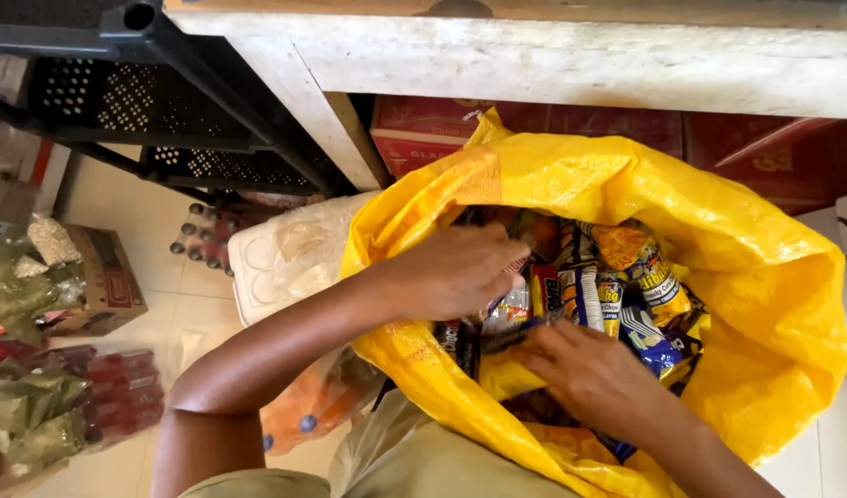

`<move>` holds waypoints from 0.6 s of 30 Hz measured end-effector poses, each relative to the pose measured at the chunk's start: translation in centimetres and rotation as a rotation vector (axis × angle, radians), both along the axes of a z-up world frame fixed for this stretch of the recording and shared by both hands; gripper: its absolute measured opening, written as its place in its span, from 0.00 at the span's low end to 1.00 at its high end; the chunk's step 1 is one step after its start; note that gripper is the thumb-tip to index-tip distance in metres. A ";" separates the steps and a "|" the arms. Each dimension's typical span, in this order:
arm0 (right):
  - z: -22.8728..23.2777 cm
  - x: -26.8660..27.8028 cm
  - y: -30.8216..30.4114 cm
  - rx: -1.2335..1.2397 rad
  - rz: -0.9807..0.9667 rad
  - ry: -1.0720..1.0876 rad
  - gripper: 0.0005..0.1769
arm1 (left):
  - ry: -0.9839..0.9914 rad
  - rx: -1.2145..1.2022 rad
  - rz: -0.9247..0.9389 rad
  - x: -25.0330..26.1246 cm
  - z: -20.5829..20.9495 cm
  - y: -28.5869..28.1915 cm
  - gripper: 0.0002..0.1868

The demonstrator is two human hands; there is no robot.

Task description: Restocking various packaged snack items from a large yellow bag onto a black plastic shelf.

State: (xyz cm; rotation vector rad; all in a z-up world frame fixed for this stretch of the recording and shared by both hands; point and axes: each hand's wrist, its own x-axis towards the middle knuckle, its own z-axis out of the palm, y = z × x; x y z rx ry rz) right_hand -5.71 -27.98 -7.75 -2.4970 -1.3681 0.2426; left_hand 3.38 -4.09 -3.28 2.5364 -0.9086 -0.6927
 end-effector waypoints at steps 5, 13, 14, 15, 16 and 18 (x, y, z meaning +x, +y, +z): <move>3.9 0.0 -3.1 0.128 -0.179 -0.320 0.31 | 0.320 -0.456 0.065 0.9 -4.3 -0.4 0.47; 2.1 -0.7 -5.5 0.461 -0.314 -0.618 0.28 | 0.921 -0.781 0.129 -0.3 -4.4 -3.8 0.59; 2.0 -0.5 -5.4 0.526 -0.324 -0.614 0.27 | 0.847 -0.835 0.102 -0.6 -5.0 -4.1 0.56; 2.4 -0.2 -5.0 0.527 -0.321 -0.624 0.27 | 0.837 -0.836 0.097 -0.7 -4.2 -4.2 0.56; 2.7 0.0 -4.5 0.545 -0.391 -0.650 0.27 | 0.802 -0.842 0.146 -0.9 -3.4 -4.3 0.51; 3.0 0.2 -4.2 0.565 -0.463 -0.685 0.26 | 0.759 -0.847 0.187 -1.2 -2.2 -4.3 0.46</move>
